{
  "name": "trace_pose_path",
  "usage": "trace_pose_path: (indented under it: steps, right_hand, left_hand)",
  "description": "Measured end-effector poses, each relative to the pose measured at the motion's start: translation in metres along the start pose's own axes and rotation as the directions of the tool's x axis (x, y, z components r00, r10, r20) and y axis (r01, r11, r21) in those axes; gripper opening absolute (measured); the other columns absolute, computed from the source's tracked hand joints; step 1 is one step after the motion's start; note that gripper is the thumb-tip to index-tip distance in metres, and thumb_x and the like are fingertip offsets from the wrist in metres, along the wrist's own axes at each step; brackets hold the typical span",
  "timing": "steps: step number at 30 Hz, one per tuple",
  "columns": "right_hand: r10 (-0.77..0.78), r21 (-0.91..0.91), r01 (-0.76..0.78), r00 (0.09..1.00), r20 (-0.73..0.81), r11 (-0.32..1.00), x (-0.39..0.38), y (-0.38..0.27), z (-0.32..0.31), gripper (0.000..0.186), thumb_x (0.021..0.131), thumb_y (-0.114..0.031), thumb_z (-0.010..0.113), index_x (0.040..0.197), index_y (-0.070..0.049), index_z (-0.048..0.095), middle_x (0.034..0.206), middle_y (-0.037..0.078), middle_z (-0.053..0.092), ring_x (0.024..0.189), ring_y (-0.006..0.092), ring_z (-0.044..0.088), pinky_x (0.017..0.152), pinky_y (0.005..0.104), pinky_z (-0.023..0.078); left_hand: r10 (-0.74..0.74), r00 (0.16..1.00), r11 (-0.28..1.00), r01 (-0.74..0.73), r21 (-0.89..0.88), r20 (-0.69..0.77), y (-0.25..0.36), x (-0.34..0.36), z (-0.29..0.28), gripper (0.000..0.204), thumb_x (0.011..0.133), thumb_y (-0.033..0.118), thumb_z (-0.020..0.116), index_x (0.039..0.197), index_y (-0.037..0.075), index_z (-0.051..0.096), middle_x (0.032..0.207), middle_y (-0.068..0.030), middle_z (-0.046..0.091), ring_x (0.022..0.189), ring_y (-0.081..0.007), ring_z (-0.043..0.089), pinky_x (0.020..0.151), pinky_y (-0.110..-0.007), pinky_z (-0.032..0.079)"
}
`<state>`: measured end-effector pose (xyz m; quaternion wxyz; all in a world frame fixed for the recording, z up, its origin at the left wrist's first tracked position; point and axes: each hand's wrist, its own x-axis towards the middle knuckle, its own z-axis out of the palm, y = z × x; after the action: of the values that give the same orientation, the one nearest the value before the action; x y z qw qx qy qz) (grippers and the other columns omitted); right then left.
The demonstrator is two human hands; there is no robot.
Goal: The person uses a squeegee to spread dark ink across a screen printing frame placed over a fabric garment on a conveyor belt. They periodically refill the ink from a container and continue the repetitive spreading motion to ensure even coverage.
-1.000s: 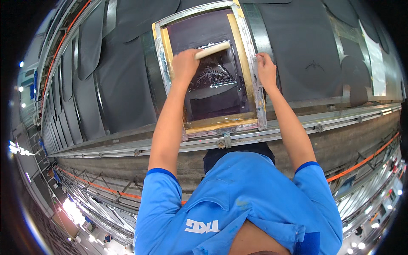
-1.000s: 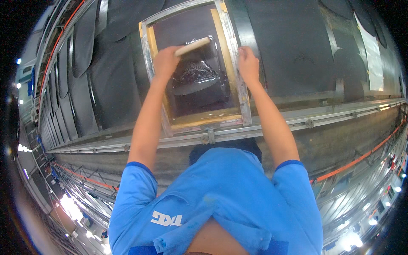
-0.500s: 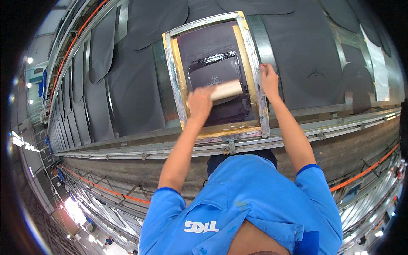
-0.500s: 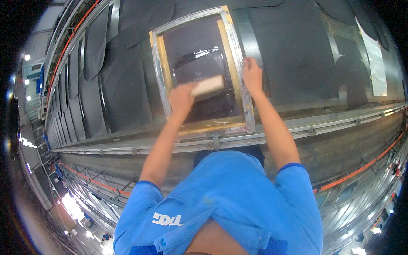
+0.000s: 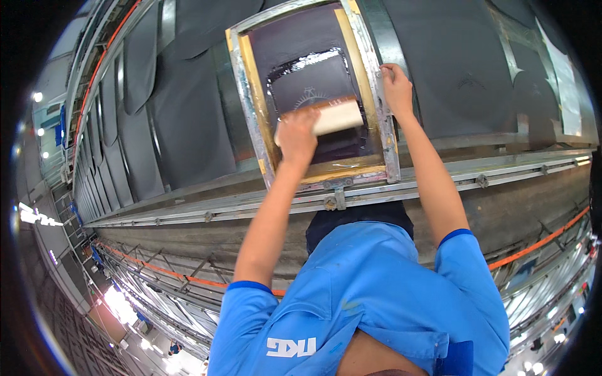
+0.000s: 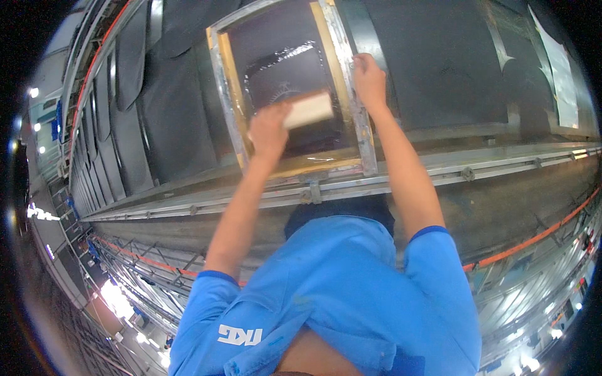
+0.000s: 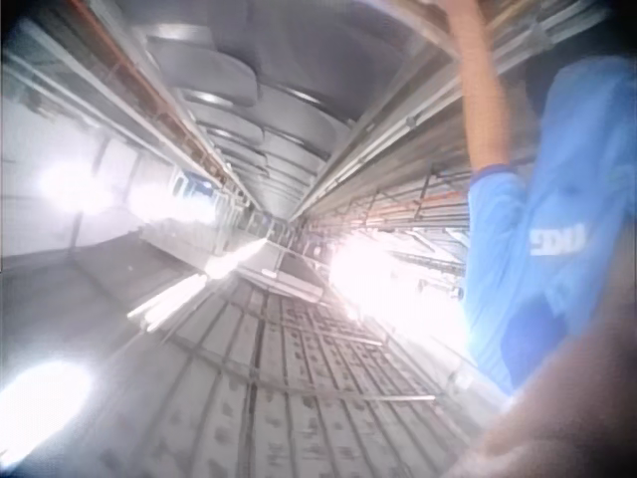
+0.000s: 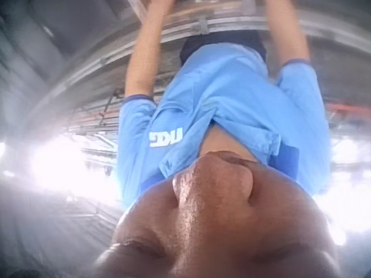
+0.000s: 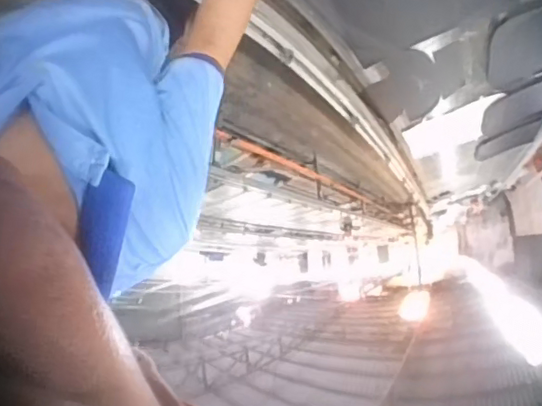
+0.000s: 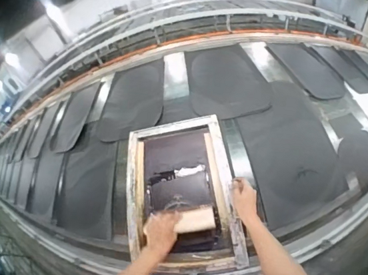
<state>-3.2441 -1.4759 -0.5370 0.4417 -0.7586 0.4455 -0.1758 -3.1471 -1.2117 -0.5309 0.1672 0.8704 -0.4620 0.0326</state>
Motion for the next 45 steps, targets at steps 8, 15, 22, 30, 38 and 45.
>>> trace_pose_path:
  steps: [8,15,22,30,38,45]
  right_hand:
    - [-0.165,-0.027,0.163,0.985,-0.06,0.986,0.01,-0.021,-0.003,0.026,0.099,-0.027,0.058,0.111,-0.008,0.07,0.103,0.02,0.072,0.098,0.0337,0.069,0.086,0.0413,0.051]
    - [-0.171,-0.02,0.171,0.985,-0.027,0.985,-0.052,-0.123,0.044,0.026,0.101,-0.028,0.056,0.114,-0.009,0.069,0.088,0.017,0.069,0.078,0.0265,0.064,0.077,0.0394,0.05]
    - [-0.244,0.04,0.245,0.969,-0.038,0.969,-0.121,-0.177,0.205,0.027,0.101,-0.025,0.055,0.113,-0.006,0.069,0.096,0.022,0.071,0.09,0.0337,0.071,0.08,0.041,0.051]
    - [-0.213,0.094,0.222,0.972,-0.095,0.97,-0.178,-0.163,0.326,0.025,0.102,-0.024,0.056,0.11,-0.002,0.067,0.091,0.021,0.071,0.083,0.031,0.071,0.076,0.0398,0.053]
    - [-0.11,0.086,0.114,0.992,-0.058,0.99,-0.183,-0.183,0.346,0.024,0.1,-0.021,0.055,0.112,-0.004,0.066,0.094,0.026,0.069,0.092,0.0446,0.067,0.081,0.0471,0.052]
    - [-0.12,0.017,0.121,0.99,-0.08,0.992,-0.178,-0.169,0.358,0.03,0.102,-0.028,0.056,0.114,-0.003,0.068,0.094,0.021,0.072,0.085,0.033,0.071,0.079,0.0405,0.053]
  left_hand:
    - [-0.066,0.995,0.99,0.074,-0.117,0.074,0.033,-0.075,-0.029,0.062,0.068,0.0,0.07,0.126,0.02,0.068,0.134,0.0024,0.065,0.118,-0.0209,0.061,0.086,-0.039,0.047]
    - [-0.122,0.991,0.98,0.13,-0.148,0.06,-0.045,-0.116,-0.094,0.068,0.068,0.003,0.071,0.133,0.02,0.064,0.138,-0.0003,0.063,0.128,-0.0242,0.057,0.1,-0.041,0.045]
    - [-0.124,0.976,0.983,0.145,-0.113,0.178,-0.204,-0.173,-0.151,0.065,0.069,0.003,0.071,0.132,0.02,0.065,0.136,-0.0011,0.064,0.122,-0.0244,0.06,0.095,-0.041,0.049]
    - [-0.112,0.951,0.991,0.129,-0.041,0.287,-0.315,-0.226,-0.163,0.066,0.07,0.004,0.073,0.133,0.02,0.064,0.138,-0.0001,0.063,0.126,-0.0228,0.057,0.099,-0.04,0.044]
    - [-0.141,0.978,0.981,0.158,-0.11,0.154,-0.335,-0.257,-0.174,0.072,0.07,-0.007,0.065,0.135,0.022,0.064,0.137,0.0,0.064,0.126,-0.0251,0.059,0.095,-0.04,0.047]
    - [-0.051,0.972,0.995,0.069,-0.07,0.23,-0.348,-0.291,-0.171,0.073,0.067,-0.005,0.069,0.135,0.022,0.064,0.142,0.0012,0.061,0.131,-0.0247,0.056,0.1,-0.042,0.044]
